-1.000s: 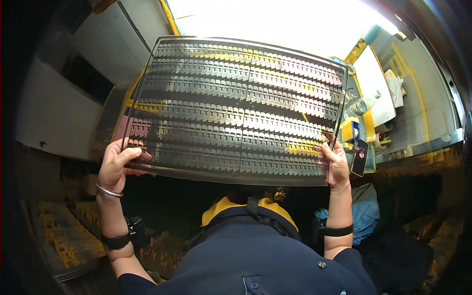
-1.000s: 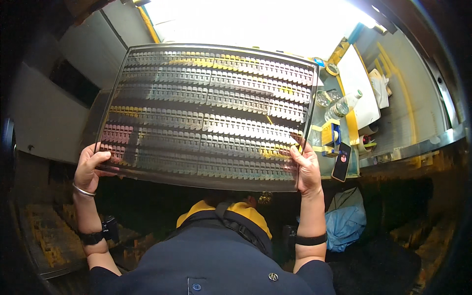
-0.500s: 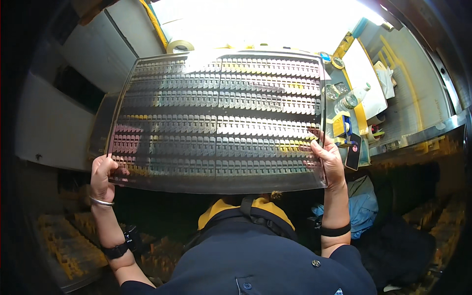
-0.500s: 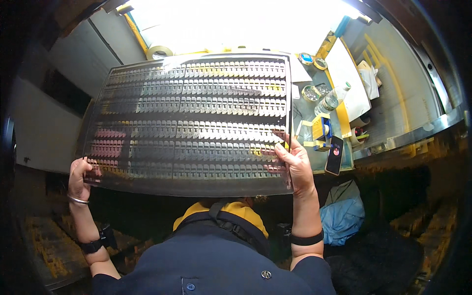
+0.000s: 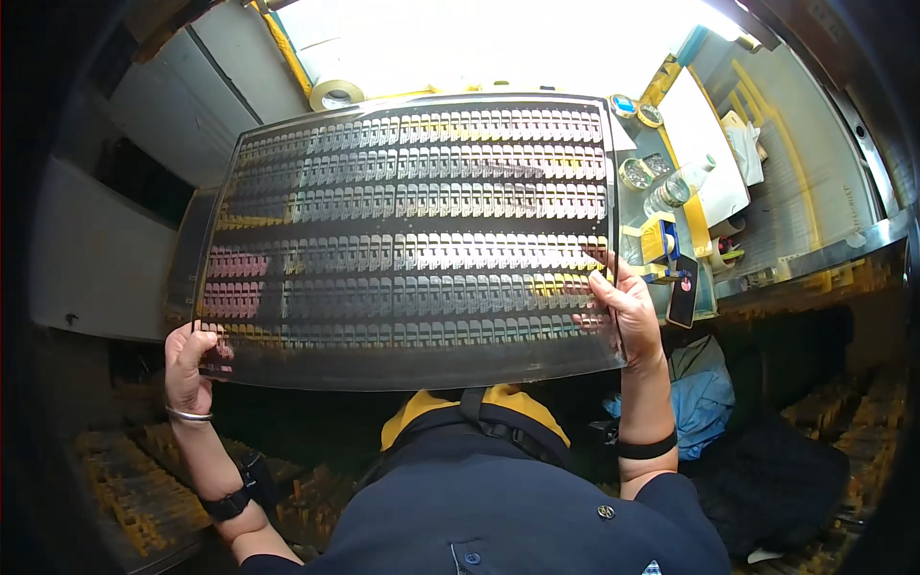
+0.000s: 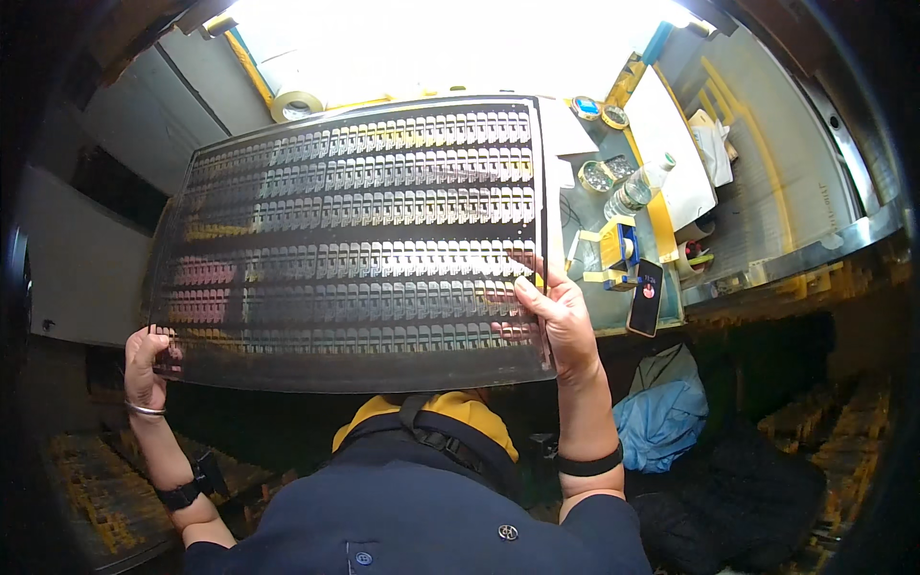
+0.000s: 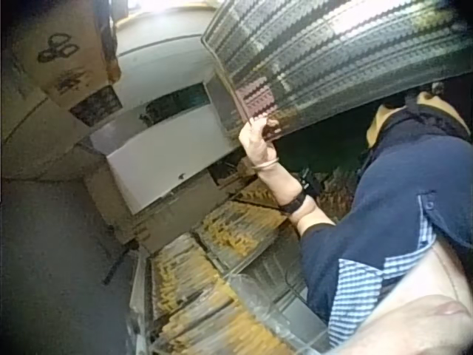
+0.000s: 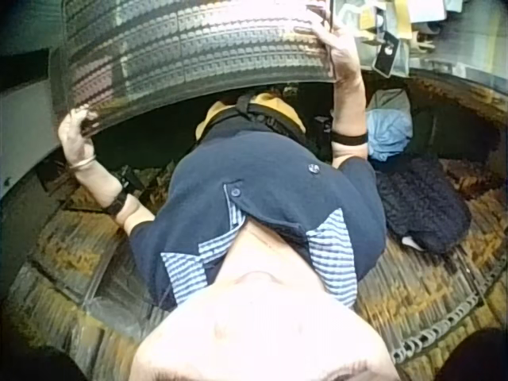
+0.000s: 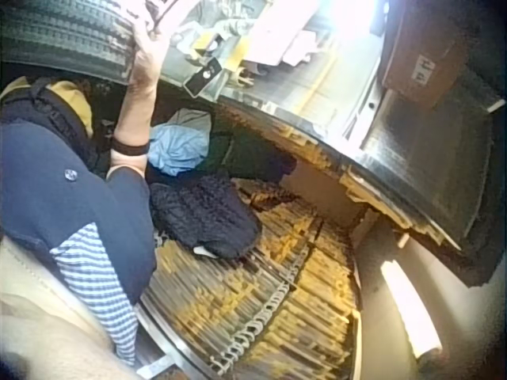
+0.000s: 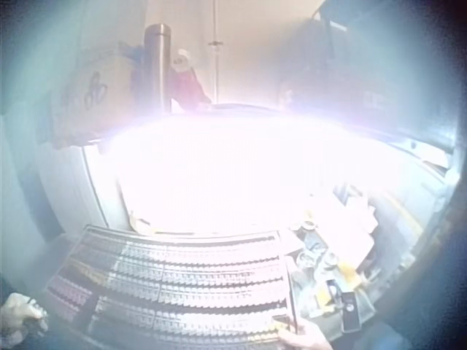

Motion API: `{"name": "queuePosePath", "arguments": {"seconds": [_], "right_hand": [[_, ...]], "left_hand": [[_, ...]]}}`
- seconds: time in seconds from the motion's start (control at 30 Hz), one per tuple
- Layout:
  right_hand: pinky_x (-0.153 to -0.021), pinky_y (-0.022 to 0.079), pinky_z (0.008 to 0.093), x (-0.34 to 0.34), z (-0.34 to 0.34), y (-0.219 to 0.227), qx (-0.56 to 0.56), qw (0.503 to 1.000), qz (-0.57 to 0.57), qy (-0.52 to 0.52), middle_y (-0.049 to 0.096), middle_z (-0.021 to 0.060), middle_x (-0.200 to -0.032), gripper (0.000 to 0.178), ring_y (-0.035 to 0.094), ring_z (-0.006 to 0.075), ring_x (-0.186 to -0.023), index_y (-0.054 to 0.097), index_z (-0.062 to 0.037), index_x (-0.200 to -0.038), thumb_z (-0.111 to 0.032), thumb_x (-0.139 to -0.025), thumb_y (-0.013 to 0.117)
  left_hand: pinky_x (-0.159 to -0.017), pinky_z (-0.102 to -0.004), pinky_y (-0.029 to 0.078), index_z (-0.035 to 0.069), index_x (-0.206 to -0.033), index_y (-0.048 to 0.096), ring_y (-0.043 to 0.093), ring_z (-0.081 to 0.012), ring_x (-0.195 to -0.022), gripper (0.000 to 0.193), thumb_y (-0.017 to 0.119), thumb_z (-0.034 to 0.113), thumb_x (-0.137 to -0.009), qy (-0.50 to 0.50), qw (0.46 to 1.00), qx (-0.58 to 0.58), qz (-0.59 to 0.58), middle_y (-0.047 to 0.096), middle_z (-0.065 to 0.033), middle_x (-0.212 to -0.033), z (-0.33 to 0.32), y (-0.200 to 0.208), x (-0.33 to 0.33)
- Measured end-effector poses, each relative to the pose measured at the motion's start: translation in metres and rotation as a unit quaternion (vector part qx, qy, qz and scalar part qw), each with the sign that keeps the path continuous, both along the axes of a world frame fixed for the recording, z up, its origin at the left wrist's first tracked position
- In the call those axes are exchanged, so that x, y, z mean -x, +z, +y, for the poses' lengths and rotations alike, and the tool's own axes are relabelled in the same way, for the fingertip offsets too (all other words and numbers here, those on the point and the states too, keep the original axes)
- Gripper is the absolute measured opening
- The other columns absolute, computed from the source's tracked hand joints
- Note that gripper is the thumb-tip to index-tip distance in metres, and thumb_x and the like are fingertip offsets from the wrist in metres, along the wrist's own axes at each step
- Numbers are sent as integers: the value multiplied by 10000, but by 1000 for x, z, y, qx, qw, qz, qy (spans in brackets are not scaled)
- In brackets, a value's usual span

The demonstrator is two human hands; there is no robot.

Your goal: Inspecting and sorting stamped metal sheets into plastic protective sleeves at a workstation.

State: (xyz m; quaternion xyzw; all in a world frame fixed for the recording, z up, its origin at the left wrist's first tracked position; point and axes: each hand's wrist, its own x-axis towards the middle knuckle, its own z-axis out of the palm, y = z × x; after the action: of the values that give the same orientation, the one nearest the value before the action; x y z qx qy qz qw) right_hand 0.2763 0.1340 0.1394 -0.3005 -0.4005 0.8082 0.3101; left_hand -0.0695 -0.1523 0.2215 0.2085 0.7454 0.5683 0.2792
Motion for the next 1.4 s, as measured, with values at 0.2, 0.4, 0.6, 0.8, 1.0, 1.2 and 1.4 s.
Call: {"name": "queuePosePath", "arguments": {"seconds": [0.2,0.4,0.6,0.8,1.0,1.2,1.4], "right_hand": [[-541,536,243,0,-3,-4,-13,1000,26,0,566,99,-984,348,605,128,-752,412,-23,-1175,-41,-831,464],[-590,540,289,0,-3,-21,-15,998,56,-5,549,76,-1012,340,586,153,-850,407,-44,-1179,-51,-844,466],[-604,538,274,9,-18,12,6,993,120,-17,549,98,-1027,330,589,161,-845,402,-46,-1178,-50,-851,447],[-600,543,285,7,-28,21,-36,992,121,-27,559,122,-994,357,594,172,-835,368,-47,-1209,-84,-864,448],[-599,538,296,9,-28,27,-6,996,88,0,583,147,-944,374,606,193,-797,356,-38,-1218,-104,-864,457],[-643,540,328,11,-9,0,9,996,83,37,537,124,-1020,380,576,178,-857,365,-53,-1215,-107,-856,476],[-853,440,314,21,49,-42,-17,992,-17,124,497,116,-1053,432,486,207,-1029,313,-87,-1261,-113,-859,469]], "left_hand": [[-513,-229,509,-42,-1051,480,581,-124,-626,409,399,86,-672,83,987,-132,-48,589,-66,-812,11,0,-25],[-595,-276,524,45,-1079,460,589,-177,-787,368,489,320,-836,90,912,-364,-167,574,-84,-976,15,-28,-59],[-620,-294,535,23,-1071,482,600,-183,-778,354,505,280,-829,-5,932,-319,-170,588,-109,-947,45,-5,-126],[-468,-209,482,-3,-901,595,590,-134,-602,169,608,90,-761,-96,970,-78,-208,603,-71,-785,94,19,-204],[-455,-201,462,6,-871,583,574,-118,-574,151,582,91,-746,-36,970,-32,-240,604,-68,-797,107,11,-200],[-608,-267,470,62,-871,574,566,-145,-673,150,585,149,-749,187,960,-182,-100,598,-47,-800,83,8,-136],[-513,-206,501,62,-906,568,596,-95,-691,149,595,87,-762,195,963,-172,-66,613,-25,-793,19,-8,-55]]}}
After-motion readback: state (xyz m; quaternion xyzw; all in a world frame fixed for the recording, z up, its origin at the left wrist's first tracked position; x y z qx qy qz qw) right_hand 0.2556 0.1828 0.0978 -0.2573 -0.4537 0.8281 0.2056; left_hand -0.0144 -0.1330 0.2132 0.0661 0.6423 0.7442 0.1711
